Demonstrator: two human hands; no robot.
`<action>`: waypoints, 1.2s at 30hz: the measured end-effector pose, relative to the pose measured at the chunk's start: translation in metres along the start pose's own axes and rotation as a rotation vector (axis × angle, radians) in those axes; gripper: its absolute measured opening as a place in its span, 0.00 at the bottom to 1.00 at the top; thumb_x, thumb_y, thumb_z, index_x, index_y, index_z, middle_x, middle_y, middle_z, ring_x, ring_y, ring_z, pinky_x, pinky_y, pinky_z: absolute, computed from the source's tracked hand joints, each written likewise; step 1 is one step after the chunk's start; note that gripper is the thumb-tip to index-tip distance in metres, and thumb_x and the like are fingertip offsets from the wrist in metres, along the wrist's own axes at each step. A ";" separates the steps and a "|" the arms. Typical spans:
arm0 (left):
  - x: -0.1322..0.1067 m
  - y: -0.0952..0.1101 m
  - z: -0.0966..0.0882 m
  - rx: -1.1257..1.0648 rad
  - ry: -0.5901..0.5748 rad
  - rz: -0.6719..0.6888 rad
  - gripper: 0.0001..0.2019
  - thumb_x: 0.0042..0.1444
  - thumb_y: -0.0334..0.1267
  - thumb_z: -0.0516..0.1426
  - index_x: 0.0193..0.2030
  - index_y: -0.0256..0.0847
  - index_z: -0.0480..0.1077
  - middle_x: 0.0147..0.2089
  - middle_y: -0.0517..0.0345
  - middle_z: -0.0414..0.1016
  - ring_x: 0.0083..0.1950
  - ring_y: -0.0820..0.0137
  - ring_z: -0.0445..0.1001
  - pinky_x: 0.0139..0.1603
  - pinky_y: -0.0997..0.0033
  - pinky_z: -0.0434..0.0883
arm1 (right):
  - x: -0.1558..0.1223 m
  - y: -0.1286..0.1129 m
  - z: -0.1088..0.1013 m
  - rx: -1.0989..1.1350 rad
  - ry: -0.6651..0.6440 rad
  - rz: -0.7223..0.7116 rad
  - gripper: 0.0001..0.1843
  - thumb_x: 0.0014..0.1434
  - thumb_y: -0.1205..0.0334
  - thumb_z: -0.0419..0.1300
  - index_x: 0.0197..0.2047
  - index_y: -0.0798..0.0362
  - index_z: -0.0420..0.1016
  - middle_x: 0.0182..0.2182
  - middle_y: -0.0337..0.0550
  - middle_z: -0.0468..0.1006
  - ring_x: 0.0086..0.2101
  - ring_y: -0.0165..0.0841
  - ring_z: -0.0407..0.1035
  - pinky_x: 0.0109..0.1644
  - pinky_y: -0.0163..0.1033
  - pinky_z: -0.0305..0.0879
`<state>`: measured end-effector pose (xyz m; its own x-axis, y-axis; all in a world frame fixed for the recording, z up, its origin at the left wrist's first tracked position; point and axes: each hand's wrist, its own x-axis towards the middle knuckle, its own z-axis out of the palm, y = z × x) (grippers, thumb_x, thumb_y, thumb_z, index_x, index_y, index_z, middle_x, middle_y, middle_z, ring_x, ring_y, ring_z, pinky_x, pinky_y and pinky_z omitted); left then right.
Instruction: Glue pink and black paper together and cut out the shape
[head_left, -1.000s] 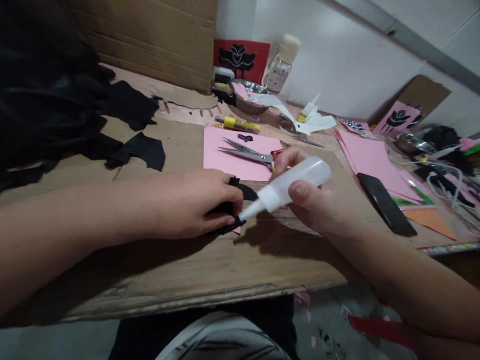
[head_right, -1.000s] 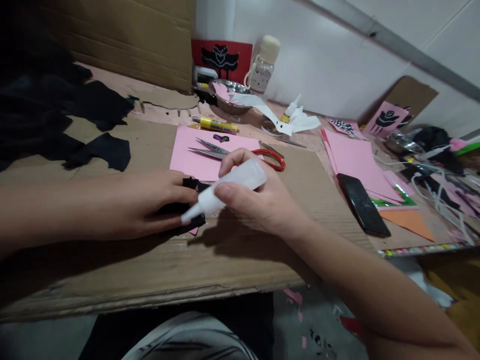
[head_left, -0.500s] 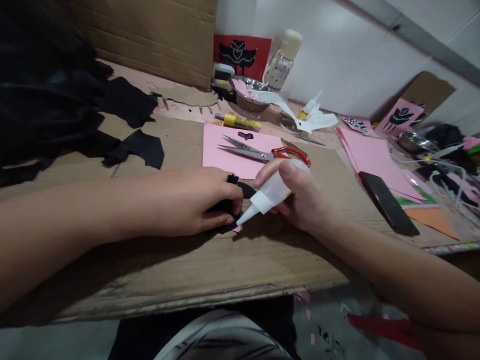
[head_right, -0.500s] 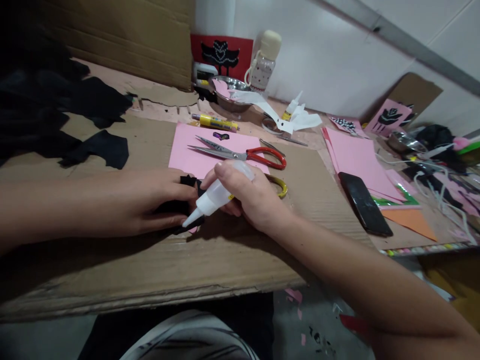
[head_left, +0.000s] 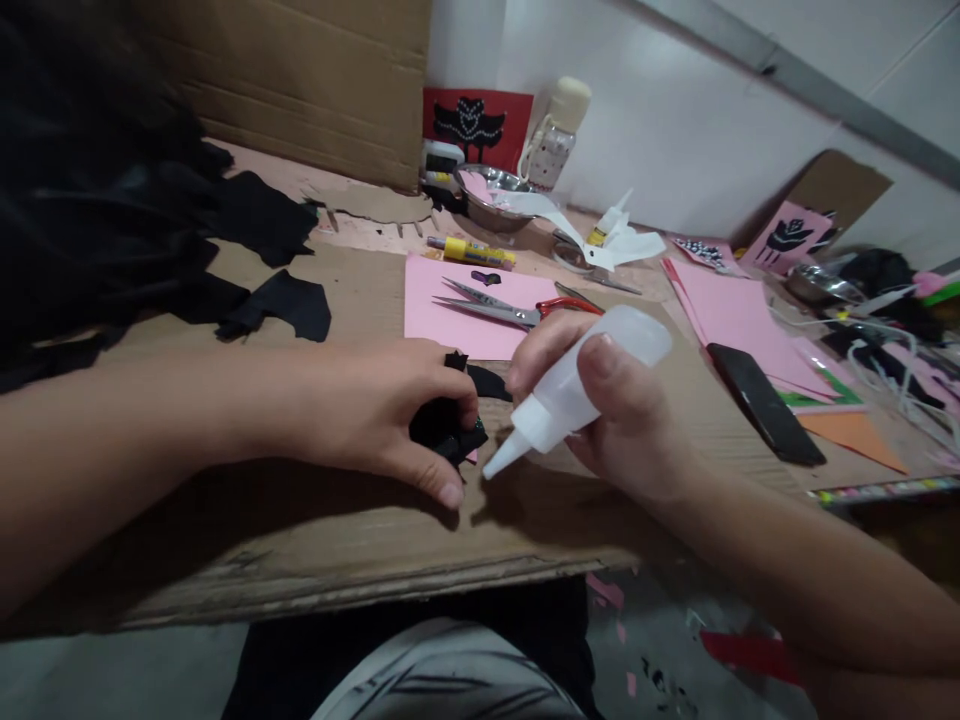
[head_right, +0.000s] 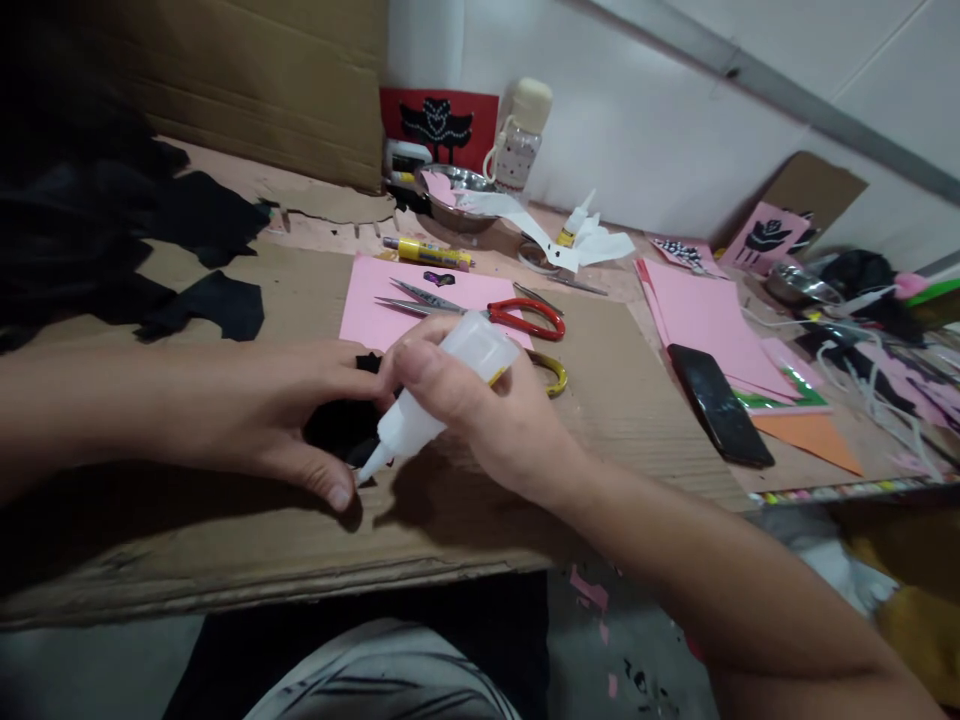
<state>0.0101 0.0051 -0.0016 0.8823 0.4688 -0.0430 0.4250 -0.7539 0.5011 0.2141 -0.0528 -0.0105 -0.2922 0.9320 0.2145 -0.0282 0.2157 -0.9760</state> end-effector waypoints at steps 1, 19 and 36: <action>0.000 0.002 0.000 0.012 -0.047 -0.042 0.22 0.46 0.55 0.69 0.44 0.46 0.78 0.38 0.54 0.80 0.36 0.62 0.76 0.30 0.72 0.70 | 0.001 0.002 -0.001 -0.008 0.009 0.004 0.21 0.65 0.42 0.60 0.31 0.50 0.78 0.24 0.36 0.72 0.21 0.28 0.64 0.25 0.34 0.63; 0.006 -0.012 0.019 0.075 0.023 0.019 0.05 0.60 0.38 0.57 0.37 0.45 0.75 0.40 0.53 0.77 0.38 0.62 0.74 0.37 0.65 0.69 | 0.006 0.022 -0.006 -0.204 0.031 0.147 0.24 0.63 0.38 0.60 0.28 0.48 0.75 0.22 0.37 0.75 0.23 0.32 0.69 0.27 0.36 0.64; 0.007 -0.019 0.023 0.088 0.046 0.083 0.07 0.62 0.39 0.56 0.40 0.46 0.75 0.43 0.54 0.78 0.39 0.63 0.74 0.37 0.66 0.66 | 0.011 0.024 -0.003 -0.163 -0.022 0.164 0.24 0.62 0.39 0.61 0.27 0.51 0.74 0.22 0.36 0.76 0.23 0.29 0.68 0.28 0.35 0.64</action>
<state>0.0131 0.0123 -0.0315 0.9056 0.4227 0.0362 0.3693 -0.8273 0.4234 0.2134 -0.0359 -0.0315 -0.3009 0.9523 0.0512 0.1757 0.1082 -0.9785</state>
